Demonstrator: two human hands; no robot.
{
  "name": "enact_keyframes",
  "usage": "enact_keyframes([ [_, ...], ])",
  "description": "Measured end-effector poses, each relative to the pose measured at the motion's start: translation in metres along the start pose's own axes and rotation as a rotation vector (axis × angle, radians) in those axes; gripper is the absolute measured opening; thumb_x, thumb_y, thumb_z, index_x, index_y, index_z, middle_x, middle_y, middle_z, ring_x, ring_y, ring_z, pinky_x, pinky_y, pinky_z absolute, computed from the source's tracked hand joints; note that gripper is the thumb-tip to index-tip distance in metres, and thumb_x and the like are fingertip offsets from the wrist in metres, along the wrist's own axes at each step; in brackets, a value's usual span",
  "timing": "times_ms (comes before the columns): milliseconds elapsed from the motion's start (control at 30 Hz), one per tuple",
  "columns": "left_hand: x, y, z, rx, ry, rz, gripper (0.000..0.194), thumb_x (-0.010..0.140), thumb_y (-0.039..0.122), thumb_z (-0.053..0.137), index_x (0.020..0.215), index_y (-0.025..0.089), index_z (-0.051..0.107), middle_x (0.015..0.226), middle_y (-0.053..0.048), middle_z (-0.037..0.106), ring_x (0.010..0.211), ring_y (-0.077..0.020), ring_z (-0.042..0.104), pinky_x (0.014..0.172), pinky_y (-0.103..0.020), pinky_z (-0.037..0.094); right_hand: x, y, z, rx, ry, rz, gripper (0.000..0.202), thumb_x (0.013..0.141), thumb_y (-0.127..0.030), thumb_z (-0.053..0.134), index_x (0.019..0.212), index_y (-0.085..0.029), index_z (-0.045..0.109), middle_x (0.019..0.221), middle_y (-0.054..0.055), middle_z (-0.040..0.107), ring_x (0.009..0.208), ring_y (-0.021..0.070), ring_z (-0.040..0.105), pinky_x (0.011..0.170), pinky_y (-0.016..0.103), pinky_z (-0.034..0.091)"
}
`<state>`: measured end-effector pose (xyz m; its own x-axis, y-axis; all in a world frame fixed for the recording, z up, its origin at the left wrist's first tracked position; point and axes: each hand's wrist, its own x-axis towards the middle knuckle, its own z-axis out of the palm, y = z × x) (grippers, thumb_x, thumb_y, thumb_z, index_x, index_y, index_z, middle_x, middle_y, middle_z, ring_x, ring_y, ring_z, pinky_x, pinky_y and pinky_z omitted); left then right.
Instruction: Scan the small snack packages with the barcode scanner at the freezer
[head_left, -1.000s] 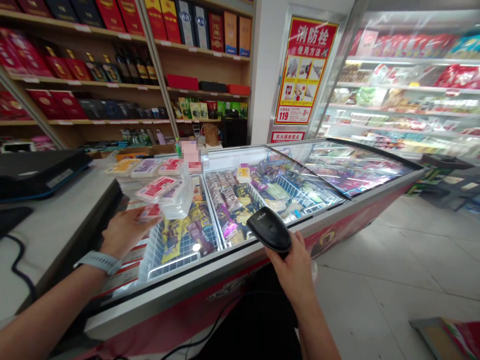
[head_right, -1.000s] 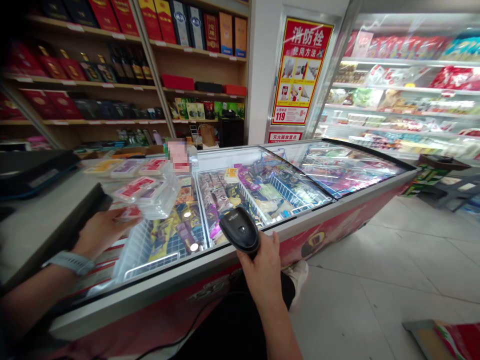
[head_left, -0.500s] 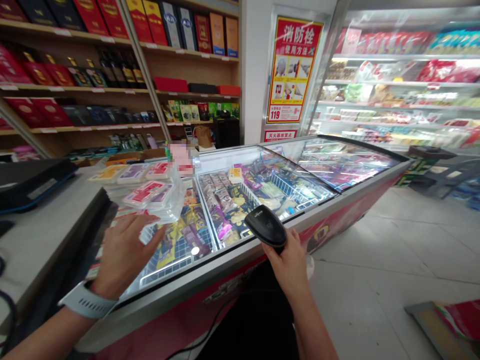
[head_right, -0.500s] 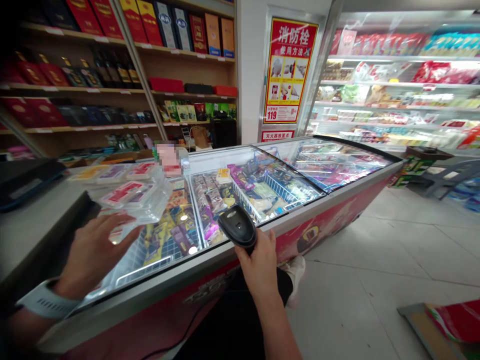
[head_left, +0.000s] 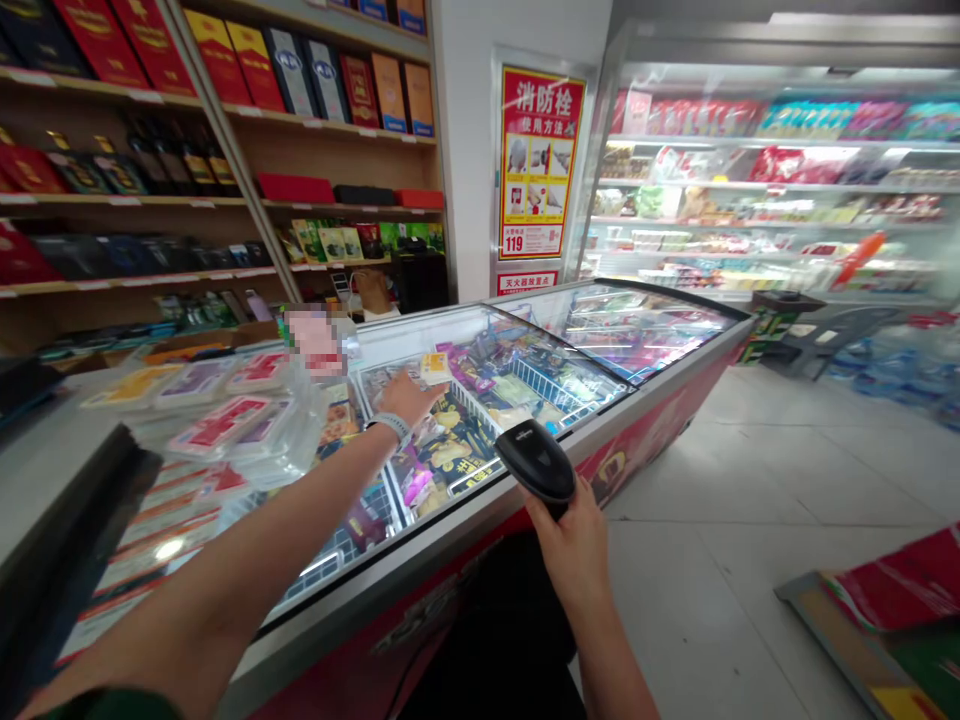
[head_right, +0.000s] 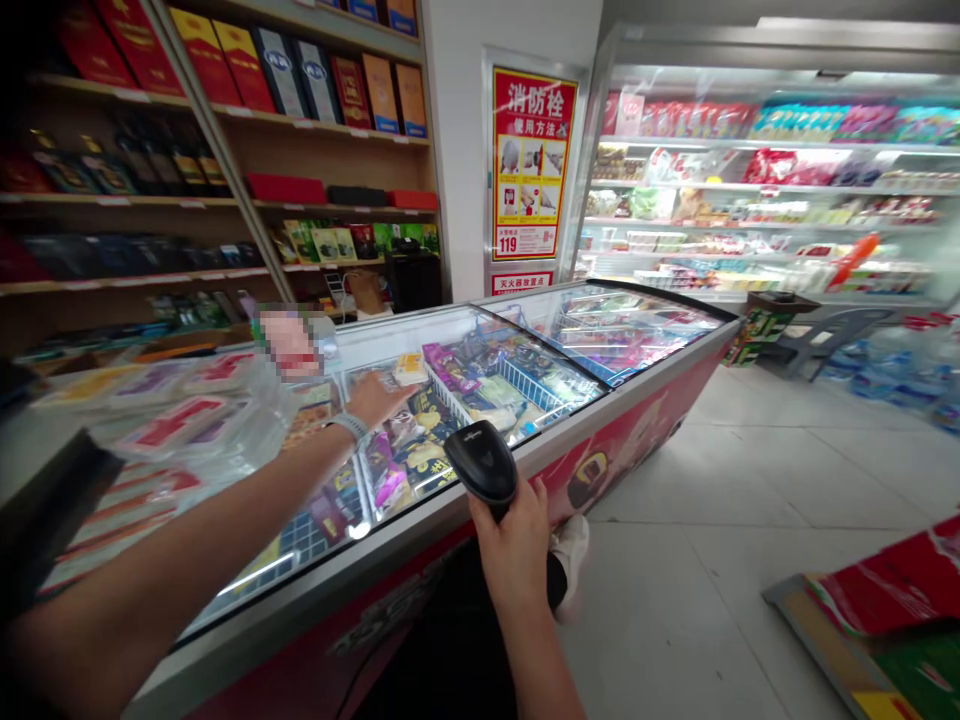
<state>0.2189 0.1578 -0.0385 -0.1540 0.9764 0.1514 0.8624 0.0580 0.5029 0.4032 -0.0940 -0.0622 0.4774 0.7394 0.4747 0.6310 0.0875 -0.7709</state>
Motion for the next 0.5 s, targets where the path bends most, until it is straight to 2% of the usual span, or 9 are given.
enact_keyframes([
  [133,0.031,0.024,0.029,0.005,0.047,-0.106,0.097,0.068,0.069,0.064,0.136,0.003,0.044,0.140,-0.032,0.048,0.132,-0.0470,0.045,0.104,-0.061,0.037,0.003,0.011,-0.008,0.025,0.014,0.018,0.029,0.086,-0.042,0.060,0.103,-0.019,0.069,0.100,0.010,0.074,0.095,0.0303,0.069,0.090,0.047,0.051],
  [267,0.047,0.031,0.046,0.003,0.085,-0.124,0.095,0.068,0.067,0.064,0.135,0.003,0.043,0.141,-0.033,0.047,0.135,-0.0477,0.041,0.106,-0.065,0.032,0.005,0.018,-0.012,0.010,0.022,0.034,0.029,0.087,-0.042,0.060,0.104,-0.020,0.069,0.099,0.010,0.075,0.094,0.0303,0.069,0.092,0.049,0.050],
  [400,0.050,0.025,0.045,-0.011,0.083,-0.092,0.087,0.071,0.061,0.064,0.130,0.001,0.047,0.136,-0.033,0.051,0.130,-0.0476,0.046,0.101,-0.064,0.035,0.007,0.021,-0.011,0.018,0.016,0.041,0.029,0.086,-0.042,0.061,0.103,-0.020,0.069,0.098,0.010,0.075,0.092,0.0303,0.069,0.092,0.050,0.050],
  [500,0.041,0.014,0.036,-0.035,0.060,0.021,0.079,0.076,0.060,0.060,0.128,0.002,0.050,0.132,-0.029,0.056,0.125,-0.0430,0.052,0.096,-0.057,0.039,0.009,0.020,-0.008,0.033,-0.013,0.047,0.028,0.086,-0.040,0.061,0.104,-0.019,0.068,0.101,0.011,0.074,0.096,0.0314,0.068,0.092,0.051,0.050],
])
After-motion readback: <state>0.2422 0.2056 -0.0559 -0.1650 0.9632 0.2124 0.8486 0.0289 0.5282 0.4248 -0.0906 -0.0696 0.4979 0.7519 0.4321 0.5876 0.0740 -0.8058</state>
